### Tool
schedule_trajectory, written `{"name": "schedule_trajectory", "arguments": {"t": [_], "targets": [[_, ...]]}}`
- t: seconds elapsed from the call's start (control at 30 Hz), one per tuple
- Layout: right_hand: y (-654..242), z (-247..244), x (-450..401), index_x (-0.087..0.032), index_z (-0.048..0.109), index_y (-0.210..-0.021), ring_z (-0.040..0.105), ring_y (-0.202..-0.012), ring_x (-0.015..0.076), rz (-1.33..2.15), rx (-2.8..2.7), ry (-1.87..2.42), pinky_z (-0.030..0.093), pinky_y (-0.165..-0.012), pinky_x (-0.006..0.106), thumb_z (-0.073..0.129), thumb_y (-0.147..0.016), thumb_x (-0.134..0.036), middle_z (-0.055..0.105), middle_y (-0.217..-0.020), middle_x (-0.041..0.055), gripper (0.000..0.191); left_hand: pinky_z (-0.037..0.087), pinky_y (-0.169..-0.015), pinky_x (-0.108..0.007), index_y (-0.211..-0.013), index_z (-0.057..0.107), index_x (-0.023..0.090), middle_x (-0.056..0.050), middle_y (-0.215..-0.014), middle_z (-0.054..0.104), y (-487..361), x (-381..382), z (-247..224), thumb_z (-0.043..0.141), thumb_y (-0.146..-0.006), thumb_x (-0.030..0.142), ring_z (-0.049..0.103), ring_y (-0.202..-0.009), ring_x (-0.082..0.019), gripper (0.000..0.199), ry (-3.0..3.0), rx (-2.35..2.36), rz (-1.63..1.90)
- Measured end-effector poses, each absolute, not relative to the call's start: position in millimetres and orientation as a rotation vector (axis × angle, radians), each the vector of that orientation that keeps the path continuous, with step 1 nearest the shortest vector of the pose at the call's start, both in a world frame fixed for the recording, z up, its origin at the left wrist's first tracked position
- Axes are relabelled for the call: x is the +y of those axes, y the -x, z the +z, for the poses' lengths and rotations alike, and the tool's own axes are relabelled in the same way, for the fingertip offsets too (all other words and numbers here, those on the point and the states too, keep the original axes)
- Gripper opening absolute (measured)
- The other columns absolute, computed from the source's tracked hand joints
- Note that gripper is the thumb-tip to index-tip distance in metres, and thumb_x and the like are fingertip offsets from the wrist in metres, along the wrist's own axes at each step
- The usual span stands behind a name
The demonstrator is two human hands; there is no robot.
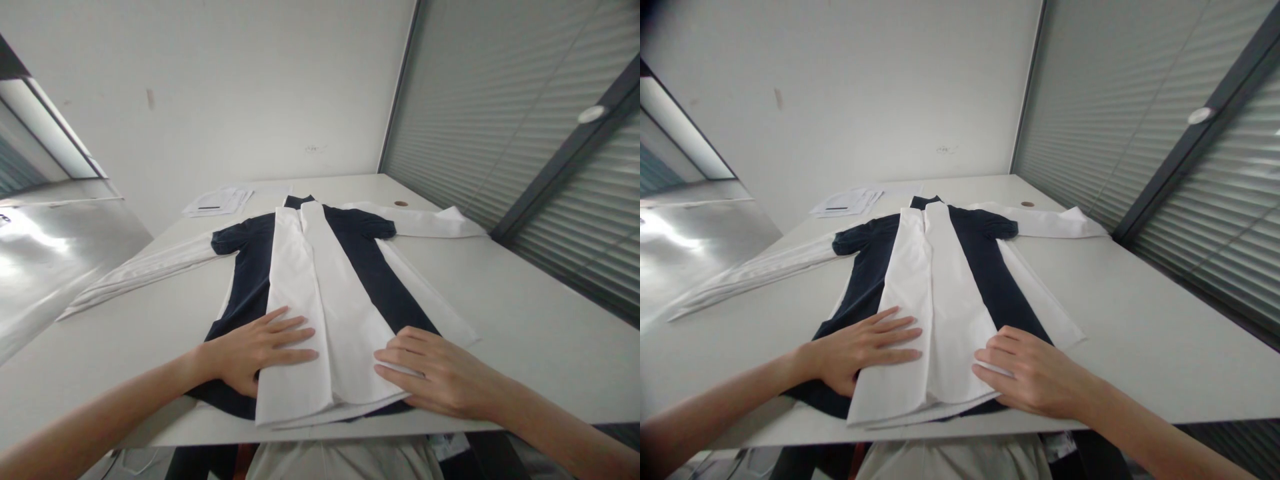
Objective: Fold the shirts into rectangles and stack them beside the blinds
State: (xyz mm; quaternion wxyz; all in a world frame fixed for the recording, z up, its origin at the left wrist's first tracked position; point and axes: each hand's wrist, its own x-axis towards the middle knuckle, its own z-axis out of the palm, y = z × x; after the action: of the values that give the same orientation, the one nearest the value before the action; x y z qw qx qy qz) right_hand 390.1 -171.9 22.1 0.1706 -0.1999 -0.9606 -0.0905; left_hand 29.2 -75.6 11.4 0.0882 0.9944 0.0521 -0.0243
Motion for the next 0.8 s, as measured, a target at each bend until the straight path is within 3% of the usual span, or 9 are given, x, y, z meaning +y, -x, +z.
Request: {"name": "schedule_trajectory", "arguments": {"t": [0.1,0.27,0.37,0.47,0.53,0.67,0.8], "targets": [[-398,16,-167,-0.013,0.062,-0.125,0.061,-0.104,0.0234,-0.225,-2.758,0.584,0.045,-0.091,0.04,0.051,-0.096,-0.025,0.068,-0.117,0.0148,0.033,0.006,-0.121,-0.059,-0.158,0.024,0.029,-0.008,-0.164,0.018,-34,-83,18,0.065,-0.08,0.042,0.021,-0.149,-0.037,0.089,-2.901,0.168,-0.103],[-410,6,-143,-0.015,0.057,-0.136,0.057,-0.115,0.0252,-0.291,-2.752,0.66,0.045,-0.094,0.042,0.046,-0.095,-0.016,0.064,-0.129,0.0163,0.042,0.01,-0.12,-0.062,-0.158,0.02,0.03,-0.008,-0.165,0.013,-34,-89,49,0.078,-0.07,0.061,0.01,-0.15,-0.039,0.11,-2.687,0.235,-0.315],[-412,2,-132,-0.015,0.058,-0.134,0.057,-0.114,0.0251,-0.293,-2.727,0.699,0.046,-0.093,0.042,0.048,-0.094,-0.015,0.064,-0.128,0.016,0.041,0.017,-0.12,-0.058,-0.158,0.019,0.033,-0.004,-0.164,0.019,-37,-83,64,0.07,-0.079,0.063,0.012,-0.151,-0.034,0.098,-2.553,0.23,-0.311],[-409,0,-130,-0.014,0.059,-0.134,0.056,-0.114,0.0255,-0.279,-2.729,0.682,0.046,-0.093,0.044,0.047,-0.092,-0.012,0.064,-0.128,0.0164,0.043,0.012,-0.122,-0.056,-0.158,0.019,0.031,-0.004,-0.164,0.016,-52,-72,63,0.05,-0.098,0.053,0.009,-0.152,-0.029,0.072,-2.63,0.385,-0.076],[-406,0,-133,-0.013,0.059,-0.133,0.057,-0.113,0.0255,-0.27,-2.739,0.654,0.047,-0.093,0.044,0.046,-0.092,-0.012,0.064,-0.128,0.0168,0.043,0.008,-0.123,-0.053,-0.158,0.02,0.028,-0.004,-0.165,0.015,-66,-63,54,0.041,-0.103,0.047,0.007,-0.152,-0.027,0.062,-2.743,0.465,0.055],[-402,5,-145,-0.016,0.057,-0.135,0.058,-0.111,0.0231,-0.267,-2.756,0.582,0.047,-0.094,0.043,0.043,-0.096,-0.011,0.066,-0.123,0.0149,0.042,0.005,-0.123,-0.051,-0.157,0.026,0.026,-0.006,-0.165,0.016,-99,-42,28,0.041,-0.102,0.051,0.007,-0.152,-0.027,0.062,-2.92,0.403,0.1],[-397,15,-158,-0.015,0.061,-0.13,0.06,-0.106,0.0213,-0.37,-2.735,0.484,0.047,-0.092,0.04,0.042,-0.099,-0.012,0.069,-0.115,0.0123,0.036,0.005,-0.121,-0.056,-0.158,0.023,0.029,-0.007,-0.165,0.012,-122,-25,5,0.05,-0.093,0.065,0.006,-0.152,-0.033,0.079,-2.949,0.373,0.054]]}}
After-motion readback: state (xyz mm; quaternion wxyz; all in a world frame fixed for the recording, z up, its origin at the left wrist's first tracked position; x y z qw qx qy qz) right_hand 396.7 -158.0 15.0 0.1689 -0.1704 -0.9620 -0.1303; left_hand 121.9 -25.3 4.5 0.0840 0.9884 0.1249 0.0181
